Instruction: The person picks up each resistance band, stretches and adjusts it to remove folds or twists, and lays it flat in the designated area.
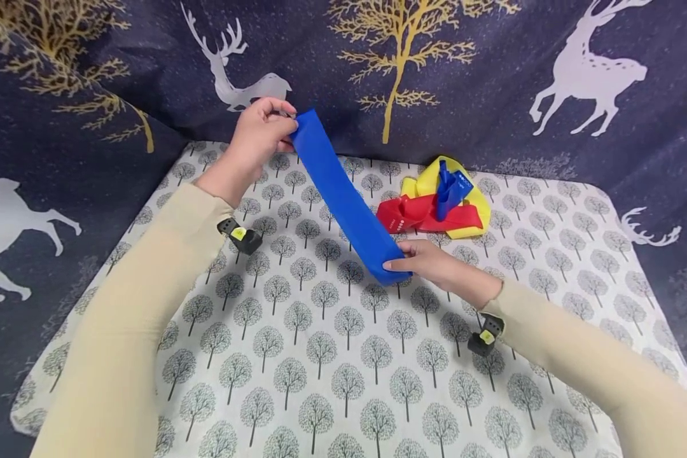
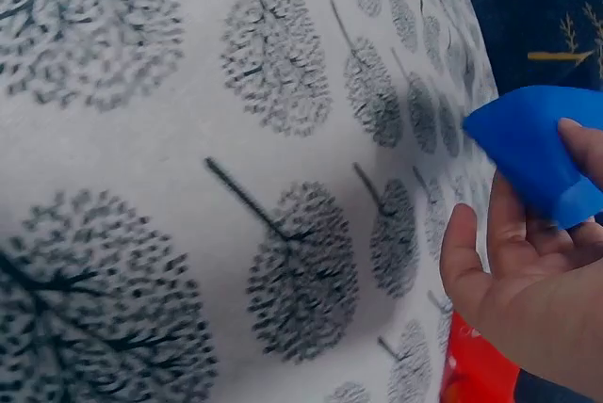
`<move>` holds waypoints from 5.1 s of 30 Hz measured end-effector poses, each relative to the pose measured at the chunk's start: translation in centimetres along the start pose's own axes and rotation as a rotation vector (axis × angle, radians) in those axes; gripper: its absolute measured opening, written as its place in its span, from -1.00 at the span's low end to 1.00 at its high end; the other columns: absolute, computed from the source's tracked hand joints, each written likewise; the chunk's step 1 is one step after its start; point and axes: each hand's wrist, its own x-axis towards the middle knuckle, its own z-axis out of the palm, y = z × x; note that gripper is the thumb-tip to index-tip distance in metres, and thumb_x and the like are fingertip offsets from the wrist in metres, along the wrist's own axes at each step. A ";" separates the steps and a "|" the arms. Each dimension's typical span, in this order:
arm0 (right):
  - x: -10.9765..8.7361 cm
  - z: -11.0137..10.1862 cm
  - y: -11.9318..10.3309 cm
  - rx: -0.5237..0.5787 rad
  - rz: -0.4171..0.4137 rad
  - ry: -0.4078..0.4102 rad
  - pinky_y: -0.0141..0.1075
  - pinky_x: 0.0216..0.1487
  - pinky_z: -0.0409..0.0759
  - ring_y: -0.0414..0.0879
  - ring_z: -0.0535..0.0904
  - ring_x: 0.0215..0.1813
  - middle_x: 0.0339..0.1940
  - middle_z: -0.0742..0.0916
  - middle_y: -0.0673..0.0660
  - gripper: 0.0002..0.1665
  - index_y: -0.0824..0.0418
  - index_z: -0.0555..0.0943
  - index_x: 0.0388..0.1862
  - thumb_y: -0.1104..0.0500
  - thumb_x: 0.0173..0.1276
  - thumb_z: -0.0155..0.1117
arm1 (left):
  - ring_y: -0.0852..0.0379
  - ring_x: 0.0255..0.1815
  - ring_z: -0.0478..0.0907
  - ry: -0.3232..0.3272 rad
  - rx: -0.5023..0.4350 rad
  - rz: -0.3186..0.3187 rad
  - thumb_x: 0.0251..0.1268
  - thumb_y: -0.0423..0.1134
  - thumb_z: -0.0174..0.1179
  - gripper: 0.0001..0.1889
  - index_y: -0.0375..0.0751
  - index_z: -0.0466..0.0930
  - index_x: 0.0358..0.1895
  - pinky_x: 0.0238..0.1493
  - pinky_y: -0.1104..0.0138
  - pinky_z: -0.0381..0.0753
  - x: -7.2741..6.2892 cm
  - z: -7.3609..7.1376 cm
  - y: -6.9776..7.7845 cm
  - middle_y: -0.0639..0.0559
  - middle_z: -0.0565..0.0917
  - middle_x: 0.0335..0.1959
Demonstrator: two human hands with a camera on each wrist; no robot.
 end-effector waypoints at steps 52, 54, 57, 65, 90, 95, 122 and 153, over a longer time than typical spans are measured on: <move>-3.8 -6.8 3.5 0.392 0.043 0.303 -0.50 -0.29 0.69 -0.31 0.66 -0.43 -0.56 0.67 -0.14 -0.64 0.03 0.51 -0.54 0.20 0.54 0.21 | 0.28 -0.33 0.72 -0.416 0.498 -0.304 0.44 -0.30 0.24 -0.75 -0.39 0.55 0.05 -0.08 0.38 0.75 -2.4 -5.9 -8.1 0.22 0.73 -0.38; -4.3 -6.9 4.0 0.337 0.071 0.241 -0.50 -0.22 0.71 -0.32 0.65 -0.39 -0.49 0.69 -0.15 -0.67 0.01 0.56 -0.49 0.22 0.55 0.19 | 0.24 -0.29 0.72 -0.468 0.549 -0.319 0.43 -0.28 0.25 -0.72 -0.39 0.57 0.06 0.00 0.31 0.76 -3.1 -6.0 -8.7 0.17 0.76 -0.34; -5.2 -7.0 4.9 0.261 0.097 0.149 -0.47 -0.10 0.74 -0.31 0.66 -0.33 -0.42 0.70 -0.14 -0.72 0.01 0.59 -0.41 0.25 0.56 0.16 | 0.22 -0.27 0.72 -0.548 0.576 -0.350 0.43 -0.28 0.23 -0.69 -0.42 0.55 0.10 0.09 0.21 0.77 -4.3 -6.3 -9.5 0.10 0.77 -0.30; -6.2 -6.2 6.3 0.188 0.105 0.105 -0.46 -0.15 0.72 -0.32 0.62 -0.37 -0.50 0.64 -0.16 -0.76 0.02 0.54 -0.36 0.29 0.53 0.17 | 0.23 -0.40 0.58 -0.665 0.619 -0.388 0.40 -0.27 0.23 -0.73 -0.38 0.56 0.02 -0.40 0.46 0.42 -6.4 -6.6 -11.0 0.16 0.73 -0.47; -8.1 -3.7 7.5 -0.108 0.194 0.130 -0.42 -0.47 0.43 -0.26 0.47 -0.51 -0.61 0.66 -0.14 -0.78 0.12 0.53 -0.38 0.11 0.46 0.32 | 0.24 -0.43 0.61 -0.712 0.687 -0.472 0.38 -0.22 0.28 -0.89 -0.19 0.61 -0.23 -0.38 0.44 0.42 -8.9 -6.8 -12.7 0.20 0.71 -0.56; -8.5 -3.2 7.7 -0.149 0.218 0.122 -0.43 -0.53 0.37 -0.28 0.40 -0.55 -0.62 0.65 -0.13 -0.75 0.12 0.57 -0.42 0.06 0.41 0.38 | 0.27 -0.49 0.64 -0.760 0.664 -0.493 0.34 -0.25 0.28 -0.88 -0.16 0.57 -0.35 -0.46 0.47 0.37 -9.6 -7.1 -12.9 0.22 0.69 -0.62; -7.3 -1.4 7.6 -0.289 0.119 0.119 -0.42 -0.55 0.55 -0.21 0.57 -0.57 -0.66 0.65 -0.06 -0.72 0.24 0.54 -0.46 0.17 0.32 0.45 | 0.26 -0.46 0.70 -0.690 0.635 -0.520 0.37 -0.34 0.24 -0.90 -0.30 0.55 -0.27 -0.31 0.45 0.72 -11.4 -7.5 -15.0 0.01 0.76 -0.46; -7.8 -1.7 7.2 -0.266 0.118 0.107 -0.36 -0.50 0.69 -0.18 0.60 -0.57 -0.61 0.64 0.02 -0.65 0.26 0.39 -0.34 0.25 0.30 0.45 | 0.22 -0.61 0.63 -0.616 0.657 -0.395 0.30 -0.44 0.24 -0.69 -0.18 0.23 -0.39 -0.43 0.38 0.74 -12.5 -6.2 -15.3 -0.02 0.62 -0.58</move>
